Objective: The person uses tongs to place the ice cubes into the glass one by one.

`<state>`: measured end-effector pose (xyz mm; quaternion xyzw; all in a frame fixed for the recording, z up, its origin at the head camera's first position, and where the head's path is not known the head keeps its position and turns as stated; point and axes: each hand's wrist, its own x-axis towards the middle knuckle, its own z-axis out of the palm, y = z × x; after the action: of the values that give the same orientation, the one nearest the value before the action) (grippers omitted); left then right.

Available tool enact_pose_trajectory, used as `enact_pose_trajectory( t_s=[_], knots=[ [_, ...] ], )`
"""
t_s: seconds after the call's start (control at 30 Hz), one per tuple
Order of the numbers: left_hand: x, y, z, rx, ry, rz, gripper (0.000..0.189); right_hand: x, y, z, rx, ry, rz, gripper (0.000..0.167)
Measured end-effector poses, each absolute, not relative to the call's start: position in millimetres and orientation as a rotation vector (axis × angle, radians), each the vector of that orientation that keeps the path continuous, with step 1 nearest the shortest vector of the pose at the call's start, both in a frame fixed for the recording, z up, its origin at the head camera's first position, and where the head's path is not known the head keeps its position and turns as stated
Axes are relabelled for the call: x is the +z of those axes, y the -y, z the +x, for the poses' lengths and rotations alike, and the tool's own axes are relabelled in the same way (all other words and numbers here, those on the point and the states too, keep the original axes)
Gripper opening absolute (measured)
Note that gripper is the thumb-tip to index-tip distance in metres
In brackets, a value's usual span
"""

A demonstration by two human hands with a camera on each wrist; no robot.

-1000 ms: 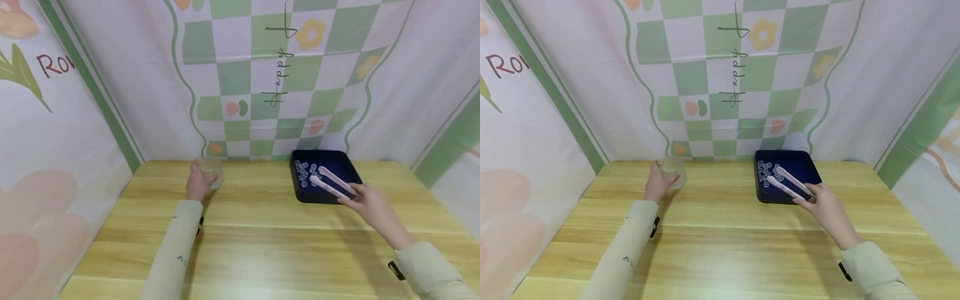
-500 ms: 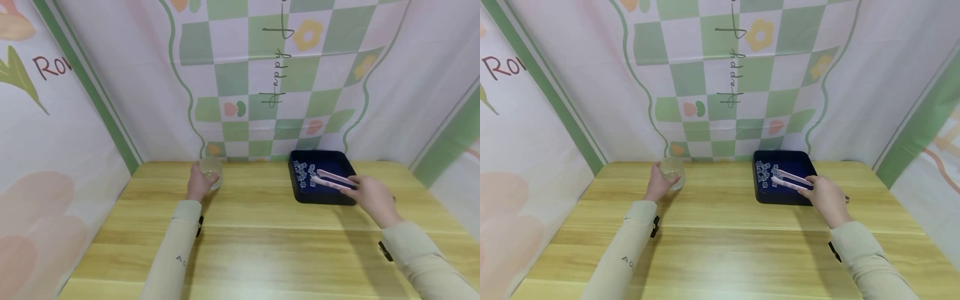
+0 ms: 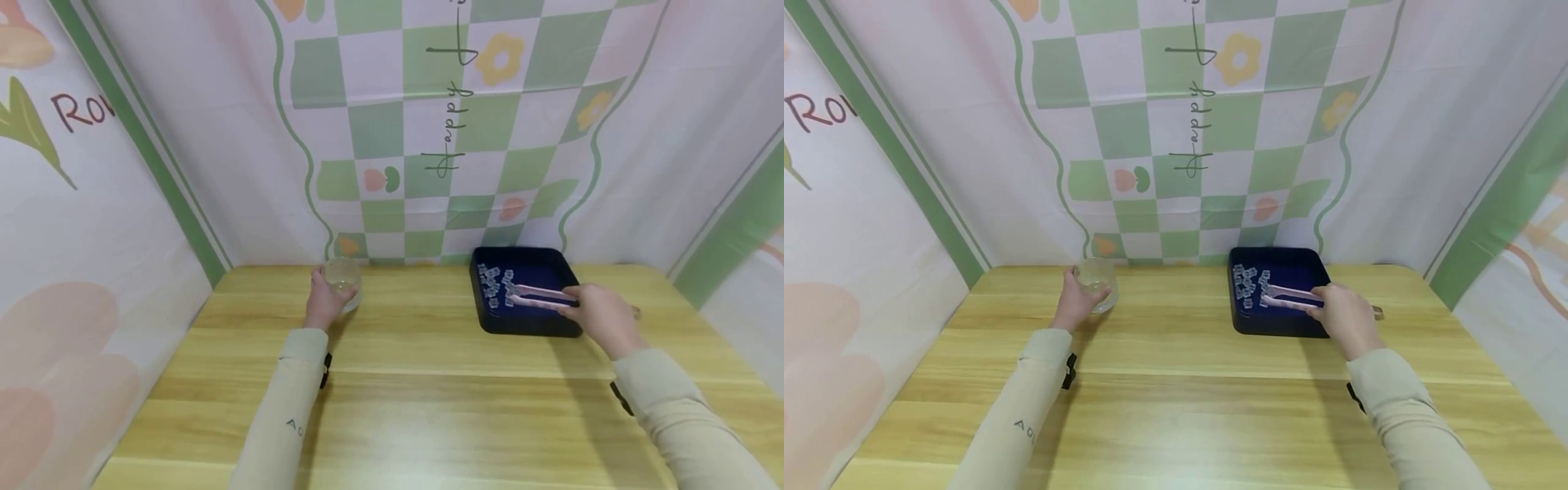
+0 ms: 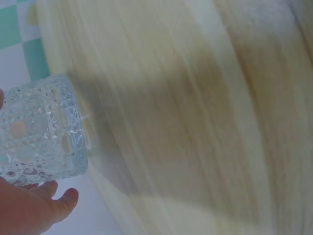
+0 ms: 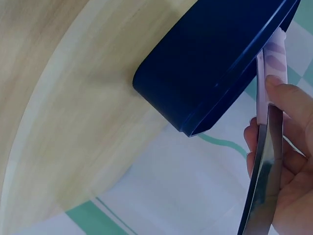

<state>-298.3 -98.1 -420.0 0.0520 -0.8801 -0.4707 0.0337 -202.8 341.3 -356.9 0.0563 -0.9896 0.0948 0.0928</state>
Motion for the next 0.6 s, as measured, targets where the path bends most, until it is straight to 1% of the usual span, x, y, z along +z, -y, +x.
enact_pose_trajectory(
  t_s=[0.6],
  knots=[
    [-421,98,-298,-1.474,2.668,0.138,0.098,-364,-338,-222,0.147,3.006,0.226,0.030]
  ],
)
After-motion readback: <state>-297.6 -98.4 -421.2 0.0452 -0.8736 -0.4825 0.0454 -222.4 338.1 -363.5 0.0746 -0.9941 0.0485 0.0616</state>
